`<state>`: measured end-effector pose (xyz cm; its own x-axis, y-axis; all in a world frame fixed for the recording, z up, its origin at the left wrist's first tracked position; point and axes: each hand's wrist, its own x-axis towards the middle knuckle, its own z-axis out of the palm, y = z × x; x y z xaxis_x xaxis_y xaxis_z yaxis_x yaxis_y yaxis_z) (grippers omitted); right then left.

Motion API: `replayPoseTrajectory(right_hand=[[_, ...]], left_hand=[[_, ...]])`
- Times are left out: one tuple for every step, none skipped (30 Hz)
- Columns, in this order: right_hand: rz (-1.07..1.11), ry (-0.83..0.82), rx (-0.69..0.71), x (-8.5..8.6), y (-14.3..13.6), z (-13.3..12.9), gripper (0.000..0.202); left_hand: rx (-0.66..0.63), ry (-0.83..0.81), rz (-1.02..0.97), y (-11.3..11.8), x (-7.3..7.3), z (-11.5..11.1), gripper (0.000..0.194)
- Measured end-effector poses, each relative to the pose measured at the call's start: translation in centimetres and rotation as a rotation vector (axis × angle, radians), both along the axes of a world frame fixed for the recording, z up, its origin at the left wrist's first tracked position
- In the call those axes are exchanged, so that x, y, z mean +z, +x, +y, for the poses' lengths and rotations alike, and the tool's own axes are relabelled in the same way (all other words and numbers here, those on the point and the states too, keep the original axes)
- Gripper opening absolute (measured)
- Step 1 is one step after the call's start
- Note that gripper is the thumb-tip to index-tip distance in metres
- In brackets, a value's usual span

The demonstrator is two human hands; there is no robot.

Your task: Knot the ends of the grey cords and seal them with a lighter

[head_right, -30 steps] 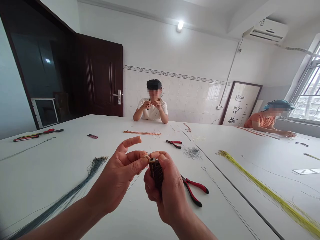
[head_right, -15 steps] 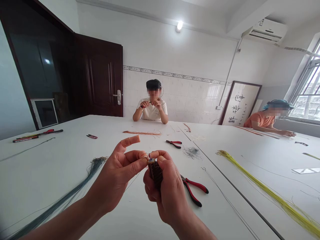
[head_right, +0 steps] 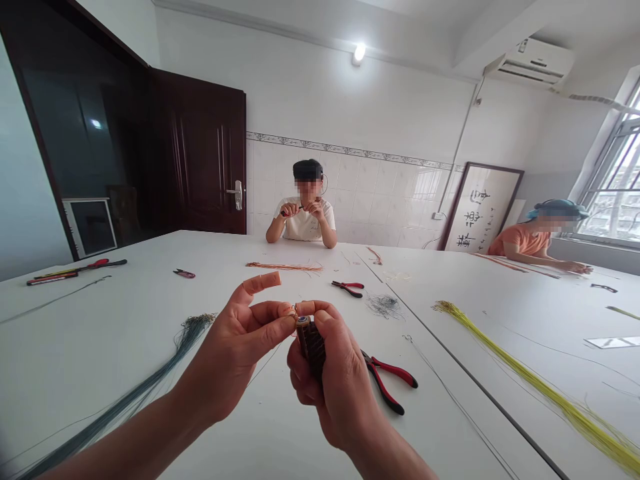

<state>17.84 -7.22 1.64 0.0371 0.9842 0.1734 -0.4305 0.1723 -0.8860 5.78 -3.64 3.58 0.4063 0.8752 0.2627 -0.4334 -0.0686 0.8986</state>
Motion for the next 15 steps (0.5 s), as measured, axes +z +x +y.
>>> replayPoseTrajectory(right_hand=[[-0.001,-0.002,-0.001,0.0,0.0,0.0,0.024],[-0.001,-0.004,0.000,-0.1,0.0,0.0,0.024],[0.000,-0.004,0.004,-0.2,0.0,0.0,0.024],[0.003,-0.002,0.009,-0.2,0.0,0.0,0.024],[0.005,0.002,0.014,-0.2,0.0,0.0,0.024],[0.010,0.004,0.011,-0.2,-0.1,0.0,0.024],[0.016,0.006,-0.006,0.0,-0.1,-0.1,0.025],[0.025,0.008,-0.037,0.1,-0.1,-0.2,0.027],[0.038,0.014,-0.082,0.4,0.0,-0.3,0.030],[0.054,0.028,-0.134,0.7,0.1,-0.4,0.034],[0.071,0.054,-0.188,1.0,0.2,-0.5,0.038],[0.080,0.086,-0.232,1.2,0.4,-0.6,0.041],[0.076,0.118,-0.268,1.5,0.6,-0.7,0.040],[0.056,0.149,-0.303,1.6,0.8,-0.8,0.035],[0.017,0.171,-0.343,1.7,1.0,-0.8,0.029]], left_hand=[[-0.002,0.003,0.003,0.0,0.0,0.0,0.048],[-0.003,0.004,0.008,-0.1,-0.1,0.0,0.048],[-0.005,0.007,0.015,-0.1,-0.1,0.0,0.047],[-0.004,0.009,0.020,-0.1,-0.1,0.0,0.047],[-0.003,0.012,0.024,-0.1,-0.1,0.0,0.047],[-0.003,0.012,0.028,-0.1,0.0,-0.1,0.047],[-0.002,0.009,0.032,-0.1,0.0,-0.1,0.048],[-0.001,0.003,0.035,-0.1,0.0,-0.2,0.048],[0.003,-0.008,0.037,0.0,0.1,-0.2,0.048],[0.007,-0.022,0.039,0.0,0.2,-0.3,0.049],[0.013,-0.037,0.040,0.0,0.3,-0.3,0.049],[0.020,-0.051,0.034,0.0,0.4,-0.4,0.049],[0.029,-0.064,0.026,0.0,0.5,-0.4,0.049],[0.034,-0.076,0.020,-0.1,0.6,-0.4,0.049],[0.038,-0.085,0.014,-0.1,0.7,-0.5,0.049]])
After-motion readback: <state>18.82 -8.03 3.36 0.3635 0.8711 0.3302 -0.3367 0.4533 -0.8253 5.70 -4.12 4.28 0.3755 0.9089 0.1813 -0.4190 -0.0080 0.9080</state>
